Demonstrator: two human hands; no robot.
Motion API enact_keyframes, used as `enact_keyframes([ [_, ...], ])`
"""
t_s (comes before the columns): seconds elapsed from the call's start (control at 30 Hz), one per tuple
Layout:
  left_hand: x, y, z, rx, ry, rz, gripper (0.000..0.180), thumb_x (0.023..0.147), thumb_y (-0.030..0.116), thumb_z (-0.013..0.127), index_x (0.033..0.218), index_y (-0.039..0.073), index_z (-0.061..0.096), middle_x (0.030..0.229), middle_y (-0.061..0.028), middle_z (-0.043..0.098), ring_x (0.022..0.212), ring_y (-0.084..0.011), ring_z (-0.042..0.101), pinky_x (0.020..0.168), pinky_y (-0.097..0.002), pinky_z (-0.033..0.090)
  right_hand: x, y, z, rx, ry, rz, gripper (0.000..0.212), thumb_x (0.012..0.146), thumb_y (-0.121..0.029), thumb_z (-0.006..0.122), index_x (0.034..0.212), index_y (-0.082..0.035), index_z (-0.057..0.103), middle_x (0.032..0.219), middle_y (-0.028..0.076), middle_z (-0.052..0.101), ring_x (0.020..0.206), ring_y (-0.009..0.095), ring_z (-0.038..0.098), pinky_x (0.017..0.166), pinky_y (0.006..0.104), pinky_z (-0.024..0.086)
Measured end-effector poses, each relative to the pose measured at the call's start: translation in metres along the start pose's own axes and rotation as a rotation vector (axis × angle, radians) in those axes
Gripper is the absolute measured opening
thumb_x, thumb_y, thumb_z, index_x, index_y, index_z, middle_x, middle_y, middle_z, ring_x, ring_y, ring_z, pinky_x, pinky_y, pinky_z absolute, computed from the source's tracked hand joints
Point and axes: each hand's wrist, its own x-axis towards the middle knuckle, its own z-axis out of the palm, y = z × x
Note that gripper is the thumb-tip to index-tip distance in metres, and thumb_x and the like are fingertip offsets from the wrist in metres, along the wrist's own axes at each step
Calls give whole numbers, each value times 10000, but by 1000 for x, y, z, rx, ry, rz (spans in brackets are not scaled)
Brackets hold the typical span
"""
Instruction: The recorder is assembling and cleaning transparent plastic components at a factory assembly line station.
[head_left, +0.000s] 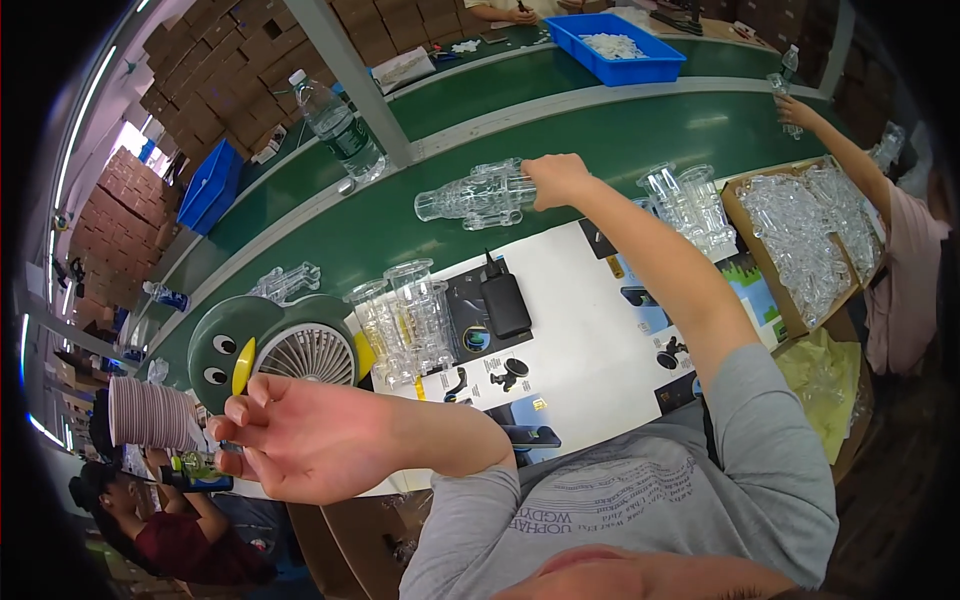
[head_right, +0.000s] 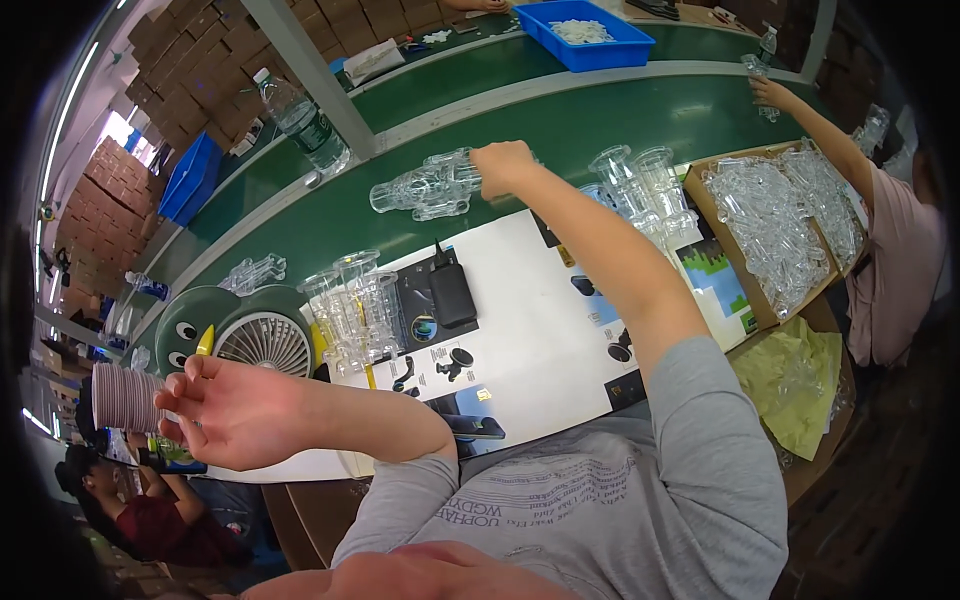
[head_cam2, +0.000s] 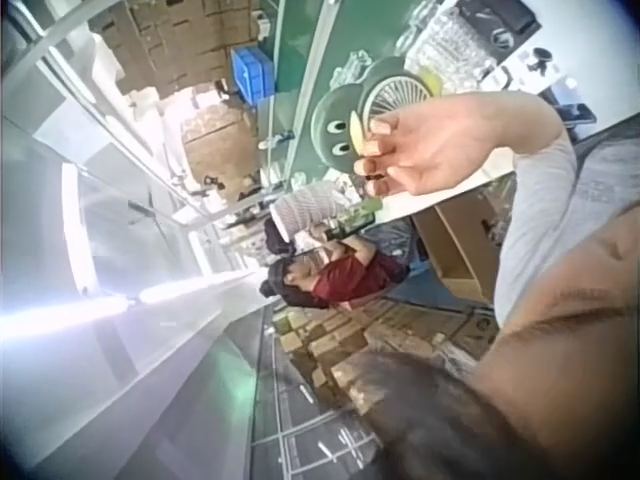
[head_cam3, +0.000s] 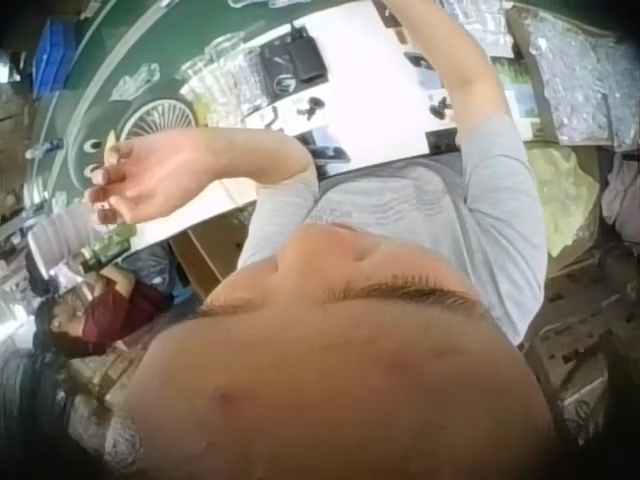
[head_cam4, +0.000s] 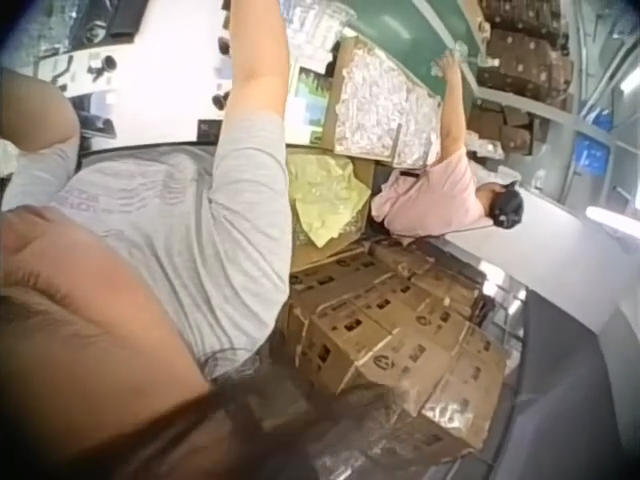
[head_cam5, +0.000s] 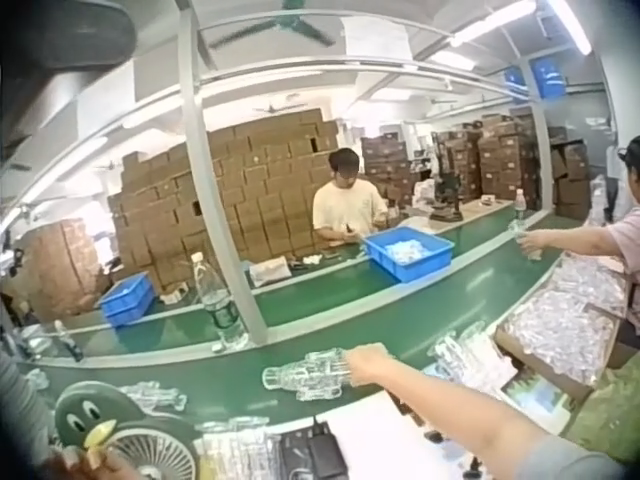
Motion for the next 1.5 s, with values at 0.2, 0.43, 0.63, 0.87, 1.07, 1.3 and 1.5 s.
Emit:
enact_keyframes([
  [0.2,2,1,-2,-28,14,-12,151,793,70,452,919,25,523,945,-114,513,856,-220,499,719,-345,390,26,21,11,-110,-7,-4,543,588,-198,729,1090,-186,523,978,39,617,973,241,581,783,443,438],
  [0.43,2,-1,-1,-13,7,-32,120,788,53,448,889,30,508,937,-105,495,863,-210,492,715,-336,384,36,25,35,-150,46,128,526,621,-186,740,1096,-187,515,1023,47,588,1033,246,532,806,452,422],
  [0.63,2,-2,0,-6,4,-26,120,777,36,447,889,42,491,914,-95,480,819,-202,472,692,-330,375,16,-8,7,-141,72,54,454,683,-115,668,1116,-148,538,1043,84,594,1048,258,535,842,463,415],
  [0.87,-1,-7,2,60,-65,-25,134,790,53,470,924,52,484,955,-87,466,792,-185,437,682,-304,354,-22,-99,-6,515,161,-501,319,804,-365,591,1026,-137,616,993,98,594,1002,291,538,850,408,441],
  [1.07,-6,-7,9,181,-237,-217,116,809,66,435,923,47,439,945,-118,465,782,-203,434,662,-326,353,-36,-136,3,575,243,-527,262,809,-359,580,900,-121,641,861,81,621,870,273,585,741,400,465],
  [1.3,-5,-13,11,838,-460,-196,301,756,68,503,1055,52,466,1105,-181,505,1006,-251,502,818,-375,413,-57,-128,-44,892,431,-464,187,814,-264,601,843,-86,647,793,68,645,730,229,598,637,323,465],
  [1.5,-24,-36,24,1386,-939,-332,720,685,171,728,1294,56,362,1108,-150,544,966,-238,560,775,-365,450,-92,-111,-113,907,909,-525,155,744,-180,691,848,-71,658,754,44,639,701,184,573,610,298,464],
])
